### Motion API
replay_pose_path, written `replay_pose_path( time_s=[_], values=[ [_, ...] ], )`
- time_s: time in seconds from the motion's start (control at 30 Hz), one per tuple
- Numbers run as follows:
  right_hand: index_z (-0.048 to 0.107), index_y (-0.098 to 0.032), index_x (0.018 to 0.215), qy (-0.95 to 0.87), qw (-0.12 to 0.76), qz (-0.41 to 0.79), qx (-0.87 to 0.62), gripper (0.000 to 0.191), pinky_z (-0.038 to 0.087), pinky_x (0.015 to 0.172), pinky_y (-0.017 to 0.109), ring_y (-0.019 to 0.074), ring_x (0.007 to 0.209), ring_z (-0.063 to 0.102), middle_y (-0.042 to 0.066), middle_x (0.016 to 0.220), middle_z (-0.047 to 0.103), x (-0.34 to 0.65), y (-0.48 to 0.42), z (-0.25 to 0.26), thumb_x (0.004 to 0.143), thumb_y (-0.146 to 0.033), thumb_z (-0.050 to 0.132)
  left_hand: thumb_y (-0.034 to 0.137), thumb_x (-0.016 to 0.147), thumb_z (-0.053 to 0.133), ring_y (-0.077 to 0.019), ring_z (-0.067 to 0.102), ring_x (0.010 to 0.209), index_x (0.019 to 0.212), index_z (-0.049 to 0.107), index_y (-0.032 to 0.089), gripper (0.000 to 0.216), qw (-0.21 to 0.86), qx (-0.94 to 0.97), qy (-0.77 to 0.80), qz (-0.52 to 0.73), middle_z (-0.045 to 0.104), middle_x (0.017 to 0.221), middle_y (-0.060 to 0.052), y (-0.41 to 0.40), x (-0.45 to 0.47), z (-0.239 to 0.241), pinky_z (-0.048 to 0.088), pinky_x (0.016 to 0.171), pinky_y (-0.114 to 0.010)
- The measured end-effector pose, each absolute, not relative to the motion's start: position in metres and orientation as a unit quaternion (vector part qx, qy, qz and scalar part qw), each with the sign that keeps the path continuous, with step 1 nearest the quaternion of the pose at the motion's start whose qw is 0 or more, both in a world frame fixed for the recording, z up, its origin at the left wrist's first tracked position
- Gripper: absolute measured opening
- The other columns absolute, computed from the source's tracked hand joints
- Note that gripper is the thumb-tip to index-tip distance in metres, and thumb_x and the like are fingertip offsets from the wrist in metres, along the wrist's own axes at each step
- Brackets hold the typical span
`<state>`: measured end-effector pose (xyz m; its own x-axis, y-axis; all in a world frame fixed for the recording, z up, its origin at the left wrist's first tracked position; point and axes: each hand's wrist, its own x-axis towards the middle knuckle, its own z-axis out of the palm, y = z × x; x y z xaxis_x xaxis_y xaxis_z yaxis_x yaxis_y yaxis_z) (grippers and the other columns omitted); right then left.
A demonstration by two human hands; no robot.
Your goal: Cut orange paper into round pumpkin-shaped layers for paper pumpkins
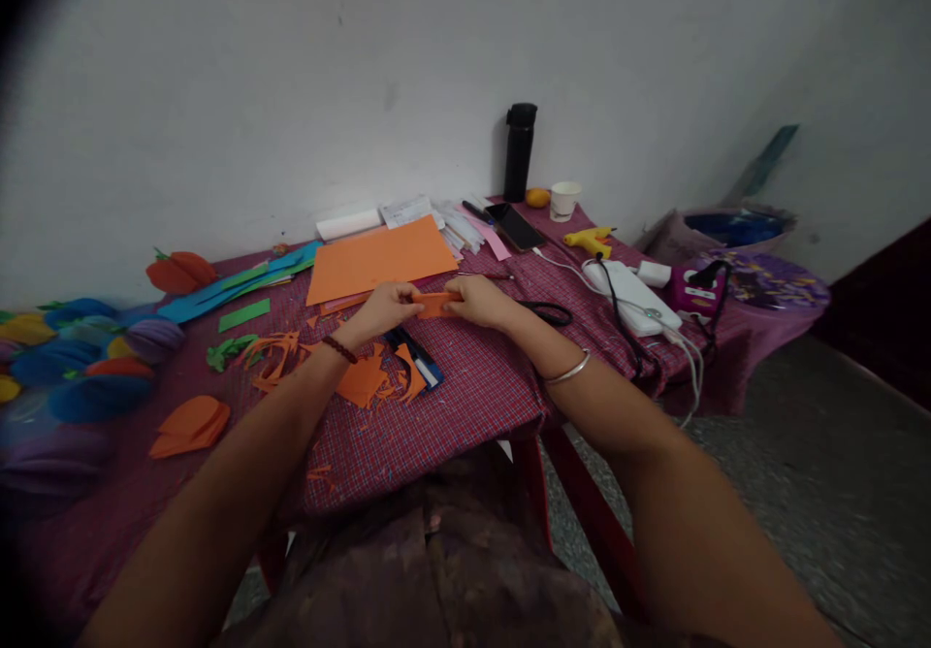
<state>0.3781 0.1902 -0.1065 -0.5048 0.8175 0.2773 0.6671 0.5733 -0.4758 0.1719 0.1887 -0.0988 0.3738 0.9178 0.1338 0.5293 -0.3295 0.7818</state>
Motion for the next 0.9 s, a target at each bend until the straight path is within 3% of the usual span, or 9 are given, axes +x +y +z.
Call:
replay_pose_path(
  time_s=[0.13,0.27,0.37,0.47,0.53,0.7,0.9],
  values=[
    [0.049,-0.019,0.061,-0.858,0.248,0.145,-0.426,0.016,0.023,0.056,0.027,0.0129,0.059,0.042,-0.002,0.061,0.05,0.378,0.191,-0.107,0.073,-0.02,0.06,0.015,0.065,0.061,-0.0082,0.037,0.05,0.062,0.06,0.014,0.003,0.323,0.765,0.485,0.274,0.048,0.052,0.005,0.189,0.172,-0.101,0.027,0.051,-0.023],
    [0.049,-0.019,0.059,-0.803,0.287,0.262,-0.451,0.018,0.023,0.054,0.027,0.0113,0.054,0.038,-0.003,0.056,0.046,0.379,0.191,-0.104,0.069,-0.022,0.064,0.021,0.065,0.067,-0.0085,0.038,0.05,0.056,0.057,0.014,0.015,0.336,0.762,0.483,0.272,0.047,0.051,0.004,0.188,0.17,-0.097,0.026,0.05,-0.023],
    [0.052,-0.018,0.068,-0.692,0.363,0.455,-0.426,0.018,0.024,0.049,0.025,0.009,0.049,0.036,-0.004,0.058,0.048,0.38,0.189,-0.098,0.071,-0.031,0.065,0.044,0.076,0.062,-0.0099,0.047,0.054,0.065,0.06,0.015,0.031,0.456,0.679,0.435,0.377,0.057,0.061,0.0,0.186,0.166,-0.082,0.033,0.052,-0.022],
    [0.051,-0.018,0.072,-0.517,0.421,0.678,-0.309,0.029,0.024,0.045,0.022,0.006,0.045,0.033,-0.006,0.058,0.047,0.38,0.182,-0.089,0.065,-0.033,0.074,0.058,0.079,0.052,-0.0114,0.054,0.057,0.073,0.062,0.015,0.045,0.598,0.546,0.361,0.463,0.062,0.067,-0.004,0.182,0.163,-0.067,0.038,0.054,-0.023],
    [0.05,-0.018,0.072,-0.481,0.432,0.719,-0.255,0.033,0.024,0.045,0.02,0.0049,0.045,0.031,-0.007,0.058,0.044,0.379,0.177,-0.085,0.063,-0.034,0.077,0.055,0.078,0.053,-0.0111,0.053,0.055,0.07,0.061,0.015,0.042,0.634,0.512,0.335,0.473,0.061,0.063,-0.004,0.179,0.164,-0.062,0.038,0.052,-0.022],
    [0.05,-0.018,0.069,-0.494,0.448,0.716,-0.208,0.033,0.03,0.046,0.02,0.0051,0.047,0.033,-0.006,0.06,0.044,0.377,0.174,-0.087,0.066,-0.039,0.076,0.024,0.069,0.065,-0.0079,0.052,0.054,0.068,0.062,0.014,0.011,0.593,0.589,0.333,0.438,0.061,0.063,-0.001,0.164,0.184,-0.062,0.035,0.051,-0.02],
    [0.058,-0.017,0.07,-0.492,0.451,0.716,-0.204,0.029,0.034,0.046,0.02,0.0053,0.046,0.036,-0.006,0.056,0.048,0.375,0.18,-0.095,0.066,-0.038,0.077,0.019,0.07,0.061,-0.0077,0.049,0.056,0.065,0.061,0.013,0.008,0.468,0.709,0.325,0.416,0.056,0.06,0.001,0.144,0.204,-0.049,0.038,0.056,-0.021]
  ],
)
